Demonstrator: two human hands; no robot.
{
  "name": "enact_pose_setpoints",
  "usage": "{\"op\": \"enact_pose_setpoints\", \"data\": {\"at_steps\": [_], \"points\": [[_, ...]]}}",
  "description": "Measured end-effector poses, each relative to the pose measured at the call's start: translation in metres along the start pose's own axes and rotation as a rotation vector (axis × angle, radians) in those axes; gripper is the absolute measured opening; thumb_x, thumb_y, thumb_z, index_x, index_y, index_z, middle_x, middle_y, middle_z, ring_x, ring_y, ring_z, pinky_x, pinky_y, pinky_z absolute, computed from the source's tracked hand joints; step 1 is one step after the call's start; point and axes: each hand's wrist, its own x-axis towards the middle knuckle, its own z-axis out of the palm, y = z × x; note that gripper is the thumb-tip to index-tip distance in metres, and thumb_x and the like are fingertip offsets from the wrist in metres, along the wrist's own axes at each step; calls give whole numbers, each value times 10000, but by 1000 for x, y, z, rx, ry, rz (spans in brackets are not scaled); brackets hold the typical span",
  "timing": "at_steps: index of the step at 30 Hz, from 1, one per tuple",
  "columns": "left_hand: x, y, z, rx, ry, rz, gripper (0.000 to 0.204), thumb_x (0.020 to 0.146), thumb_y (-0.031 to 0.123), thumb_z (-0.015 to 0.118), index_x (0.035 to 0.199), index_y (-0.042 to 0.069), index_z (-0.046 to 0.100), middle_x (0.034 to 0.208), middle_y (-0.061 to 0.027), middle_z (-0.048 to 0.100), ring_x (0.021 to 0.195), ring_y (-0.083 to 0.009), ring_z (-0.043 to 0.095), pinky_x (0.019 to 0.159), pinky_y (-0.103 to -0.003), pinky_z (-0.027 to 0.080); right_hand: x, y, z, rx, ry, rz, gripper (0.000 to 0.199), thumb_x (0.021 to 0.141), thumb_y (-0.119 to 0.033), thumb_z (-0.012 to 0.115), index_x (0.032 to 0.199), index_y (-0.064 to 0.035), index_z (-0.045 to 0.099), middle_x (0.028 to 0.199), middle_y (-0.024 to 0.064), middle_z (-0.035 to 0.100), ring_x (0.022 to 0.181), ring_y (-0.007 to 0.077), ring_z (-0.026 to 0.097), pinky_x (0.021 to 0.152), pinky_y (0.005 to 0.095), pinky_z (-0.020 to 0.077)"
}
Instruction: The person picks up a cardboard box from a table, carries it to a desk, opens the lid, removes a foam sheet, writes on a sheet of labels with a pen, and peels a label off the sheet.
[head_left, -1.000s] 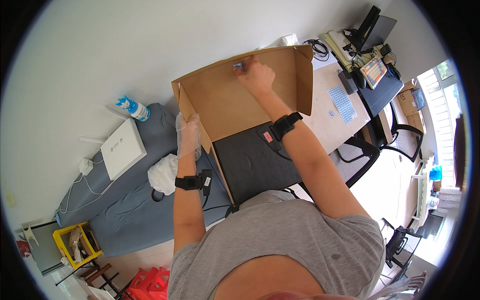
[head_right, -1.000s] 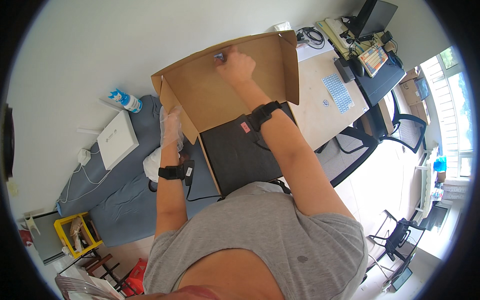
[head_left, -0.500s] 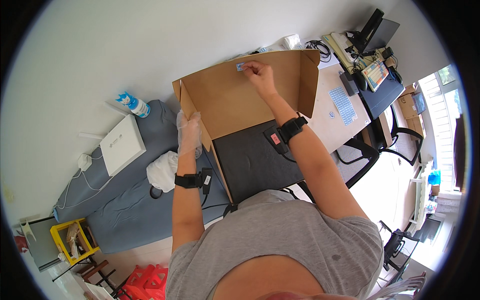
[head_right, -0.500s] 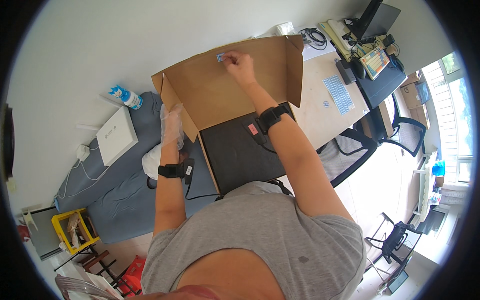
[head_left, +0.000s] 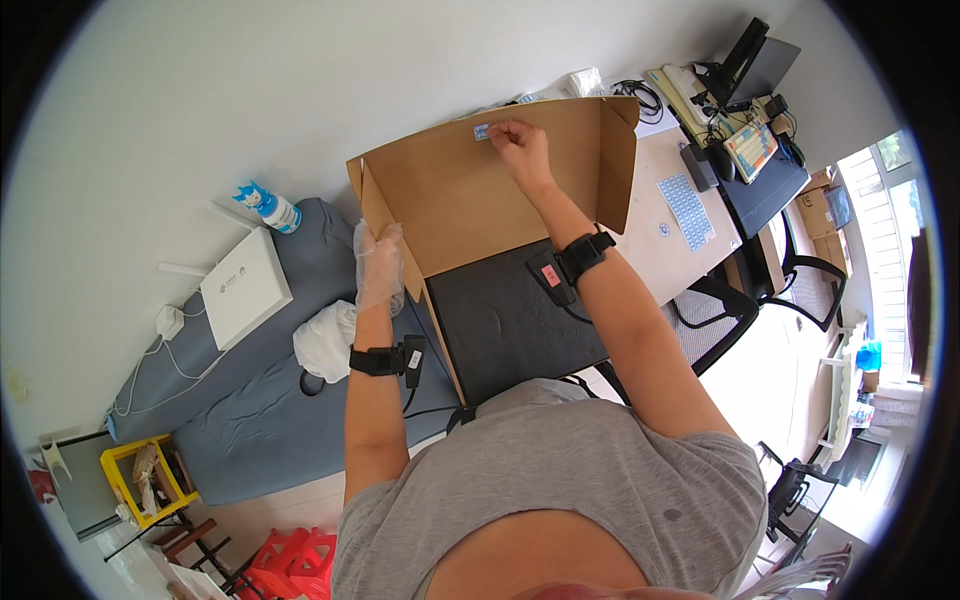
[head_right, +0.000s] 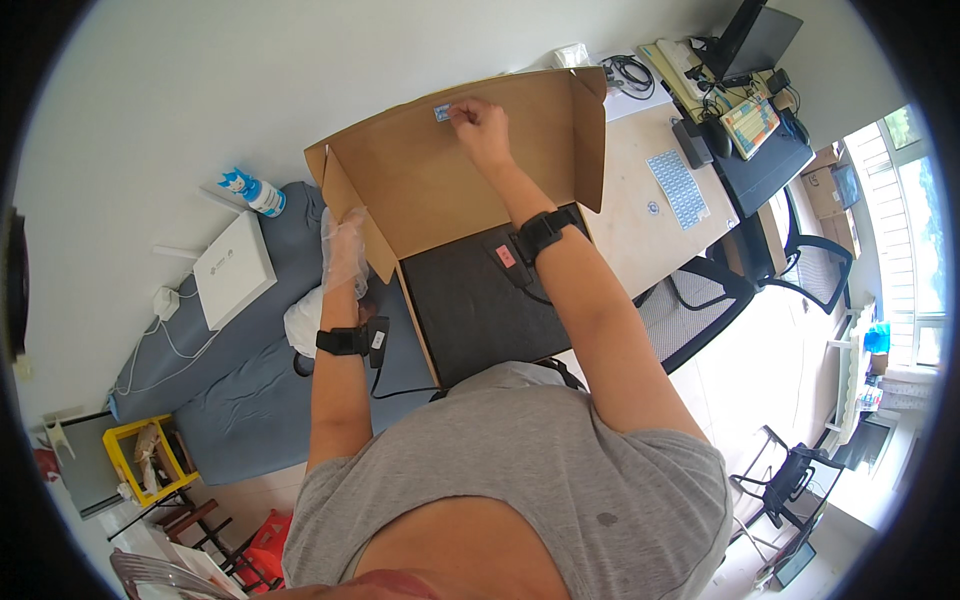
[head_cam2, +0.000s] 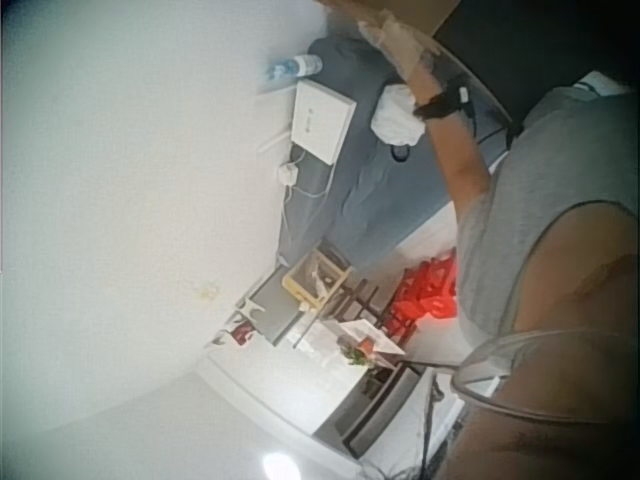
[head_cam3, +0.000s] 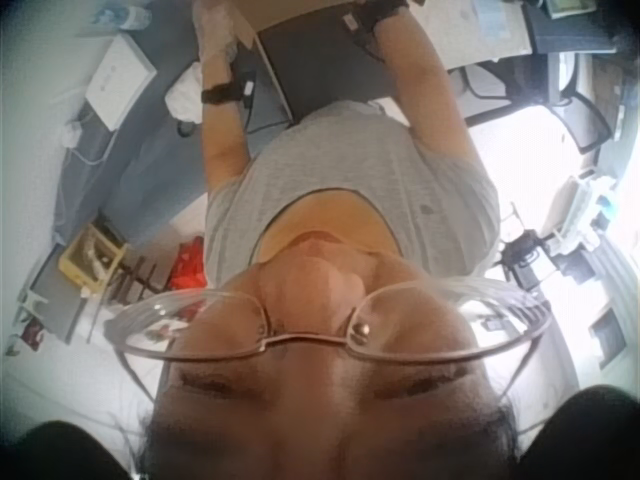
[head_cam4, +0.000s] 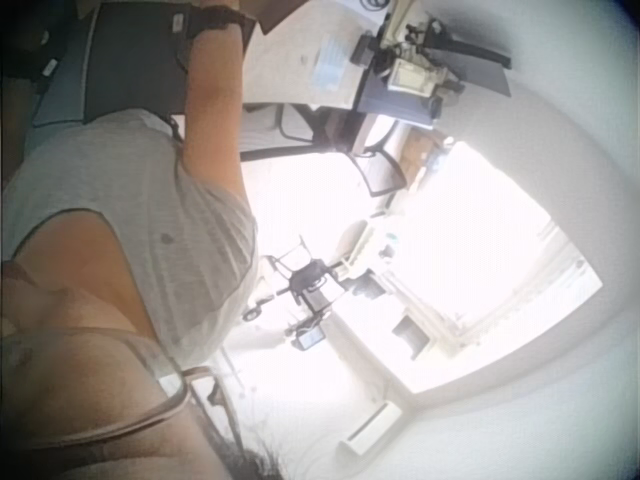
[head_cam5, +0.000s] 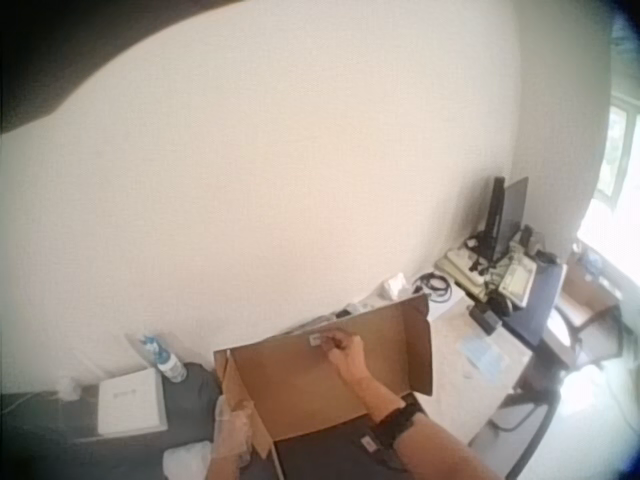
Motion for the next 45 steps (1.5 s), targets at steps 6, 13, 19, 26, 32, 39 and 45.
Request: {"op": "enact_pose_setpoints", "data": {"at_steps": [6, 13, 19, 26, 32, 39, 45], "points": [[0, 4, 5, -68, -6, 9, 204, 769, 98, 501, 946, 13, 447, 800, -84, 535, 671, -163, 513, 581, -268, 414, -1, 11, 1, 26, 5, 16, 121, 757, -83, 575, 787, 20, 631, 600, -7, 557, 553, 33, 431, 475, 197, 339], [-5, 13, 11, -73, 23, -51, 205, 771, 90, 493, 955, 15, 441, 806, -91, 537, 673, -162, 513, 584, -272, 416, 0, -3, 6, -39, -69, 27, 120, 753, -74, 576, 793, 25, 632, 634, 9, 578, 566, 42, 457, 494, 199, 366], [-2, 11, 7, -77, -25, -11, 259, 773, 91, 495, 1009, -5, 448, 856, -94, 541, 714, -164, 518, 619, -258, 419, 2, 0, 9, -17, -82, 24, 120, 752, -67, 572, 798, 25, 633, 637, 14, 585, 570, 48, 465, 502, 200, 374], [-5, 13, 10, -95, 13, -27, 268, 766, 78, 499, 1015, -11, 454, 872, -97, 539, 732, -161, 520, 624, -261, 423, 4, -3, 6, 81, -17, 41, 119, 752, -57, 561, 805, 19, 637, 622, 1, 568, 558, 39, 452, 493, 195, 363], [-6, 18, 12, -101, 34, -51, 270, 763, 69, 496, 1014, -19, 451, 878, -99, 546, 742, -168, 527, 642, -269, 429, -1, 2, 4, -41, -73, 34, 116, 757, -63, 563, 803, 12, 638, 620, -19, 564, 545, 29, 435, 472, 194, 346], [-3, 15, 6, 5, -35, 4, 281, 770, 73, 486, 1031, -27, 459, 921, -112, 552, 787, -176, 534, 674, -271, 431, 6, 11, 6, 13, -70, -1, 113, 756, -60, 560, 800, 8, 639, 624, -11, 575, 545, 27, 435, 474, 190, 347], [-6, 17, 11, -58, -14, 22, 271, 777, 84, 474, 1025, -27, 468, 931, -110, 555, 796, -182, 538, 691, -275, 427, -1, 9, -6, 55, -21, 21, 124, 769, -83, 559, 797, 10, 635, 615, -29, 556, 542, 17, 421, 475, 181, 331]]}}
